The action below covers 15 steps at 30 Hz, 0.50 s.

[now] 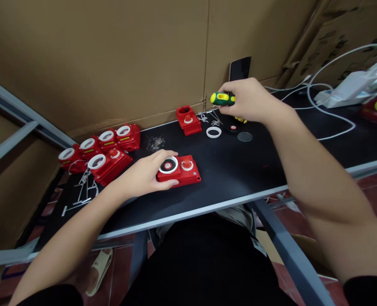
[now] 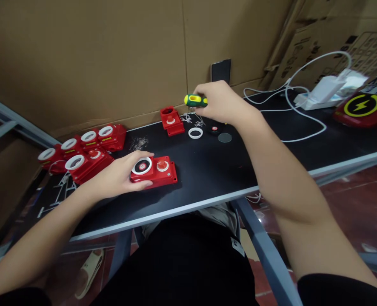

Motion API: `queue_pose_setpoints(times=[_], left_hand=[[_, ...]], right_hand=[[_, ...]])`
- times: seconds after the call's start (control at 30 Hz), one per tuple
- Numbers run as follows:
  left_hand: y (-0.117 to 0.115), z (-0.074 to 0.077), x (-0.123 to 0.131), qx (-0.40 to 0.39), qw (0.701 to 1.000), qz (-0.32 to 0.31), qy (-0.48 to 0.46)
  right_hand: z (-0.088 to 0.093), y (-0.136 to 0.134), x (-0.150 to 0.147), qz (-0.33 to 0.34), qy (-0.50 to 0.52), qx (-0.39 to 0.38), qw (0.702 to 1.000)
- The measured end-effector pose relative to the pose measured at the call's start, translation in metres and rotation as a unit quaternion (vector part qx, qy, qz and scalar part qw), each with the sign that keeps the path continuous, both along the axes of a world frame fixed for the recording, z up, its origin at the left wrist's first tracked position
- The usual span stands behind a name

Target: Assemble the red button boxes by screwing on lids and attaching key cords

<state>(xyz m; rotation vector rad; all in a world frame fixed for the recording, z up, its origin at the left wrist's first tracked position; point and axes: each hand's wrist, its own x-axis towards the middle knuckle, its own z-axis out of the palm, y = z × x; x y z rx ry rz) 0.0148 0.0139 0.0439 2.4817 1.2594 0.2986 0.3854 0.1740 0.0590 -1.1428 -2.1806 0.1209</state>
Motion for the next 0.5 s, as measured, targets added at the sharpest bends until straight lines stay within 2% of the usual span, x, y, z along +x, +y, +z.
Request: queue_pose_setpoints(times=[0.13,0.23,0.37,0.5], left_hand=[[0.000,0.000,0.000,0.003,1.000,-0.001,-0.002],[-0.001,0.000,0.001,0.000,1.000,0.001,-0.002],[-0.002,0.001,0.001,-0.004,1.000,0.004,0.001],[-0.002,0.002,0.002,-0.005,1.000,0.007,0.005]], right_hand=[[-0.031,0.043,0.010,-0.056,-0.031,-0.025,0.998],[-0.045,0.060,0.012,-0.078,-0.071,-0.037,0.994],[-0.047,0.069,0.018,-0.090,-0.106,-0.024,0.990],[-0.042,0.067,0.027,-0.084,-0.084,0.025,0.993]])
